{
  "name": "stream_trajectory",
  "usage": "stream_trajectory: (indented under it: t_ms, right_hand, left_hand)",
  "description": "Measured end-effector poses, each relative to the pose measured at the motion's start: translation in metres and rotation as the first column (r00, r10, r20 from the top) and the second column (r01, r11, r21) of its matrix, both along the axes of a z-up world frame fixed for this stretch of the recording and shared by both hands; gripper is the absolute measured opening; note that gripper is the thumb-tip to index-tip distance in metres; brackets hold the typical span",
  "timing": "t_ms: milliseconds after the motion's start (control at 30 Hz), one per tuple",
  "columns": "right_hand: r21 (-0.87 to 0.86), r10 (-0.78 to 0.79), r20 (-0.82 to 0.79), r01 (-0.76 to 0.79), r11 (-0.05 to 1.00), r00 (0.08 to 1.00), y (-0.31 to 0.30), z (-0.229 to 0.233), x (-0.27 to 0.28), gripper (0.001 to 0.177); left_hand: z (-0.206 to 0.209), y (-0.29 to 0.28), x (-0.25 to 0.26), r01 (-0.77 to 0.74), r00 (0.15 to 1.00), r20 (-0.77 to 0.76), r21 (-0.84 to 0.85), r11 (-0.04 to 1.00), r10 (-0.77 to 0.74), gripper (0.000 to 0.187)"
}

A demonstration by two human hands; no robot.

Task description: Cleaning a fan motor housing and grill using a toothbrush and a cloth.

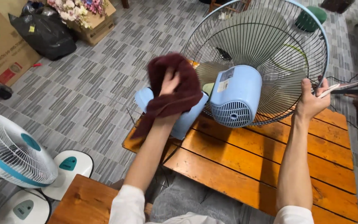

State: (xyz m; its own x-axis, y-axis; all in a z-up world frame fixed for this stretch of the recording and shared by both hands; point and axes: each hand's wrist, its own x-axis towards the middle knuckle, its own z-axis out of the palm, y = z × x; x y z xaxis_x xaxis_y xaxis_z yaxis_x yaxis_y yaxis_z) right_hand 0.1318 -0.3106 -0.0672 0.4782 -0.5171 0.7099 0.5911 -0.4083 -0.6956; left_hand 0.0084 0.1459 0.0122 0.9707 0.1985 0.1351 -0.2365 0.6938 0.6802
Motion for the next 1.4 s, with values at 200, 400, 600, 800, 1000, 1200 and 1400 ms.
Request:
stream_trajectory:
  t_ms: [200,400,600,800,1000,1200,1400]
  right_hand:
    - [-0.010,-0.034,-0.015,0.033,0.999,0.999,0.010,0.008,-0.007,0.081]
    - [0.031,-0.052,0.041,0.051,0.998,0.998,0.018,0.012,-0.013,0.052]
    - [0.067,0.011,0.069,-0.016,0.998,0.998,0.027,0.023,-0.020,0.069]
    - [0.121,0.063,0.178,-0.085,0.989,0.982,0.030,0.024,-0.029,0.057]
    - [0.189,-0.039,0.204,0.000,0.982,0.978,0.018,0.011,-0.018,0.056]
    - [0.423,-0.076,0.099,0.027,0.906,0.992,0.007,0.020,-0.019,0.054]
    - [0.427,-0.059,0.141,-0.007,0.904,0.988,-0.011,0.007,-0.012,0.055]
  left_hand:
    - [-0.007,-0.053,0.084,-0.539,0.842,0.505,0.767,0.349,0.192,0.048]
    - [-0.135,0.006,0.178,-0.403,0.915,0.385,0.873,-0.274,-0.118,0.044]
    - [-0.082,-0.001,0.156,-0.753,0.658,0.646,0.572,-0.326,-0.387,0.074]
    - [-0.036,-0.019,0.192,-0.899,0.372,0.655,0.077,-0.432,-0.657,0.050]
    - [0.005,-0.040,0.171,-0.595,0.800,0.588,0.751,0.287,0.119,0.048]
    - [-0.029,-0.042,0.129,-0.671,0.637,0.660,0.729,0.134,-0.398,0.038]
    - [0.012,-0.018,0.168,-0.930,0.365,0.628,0.280,-0.238,-0.688,0.061]
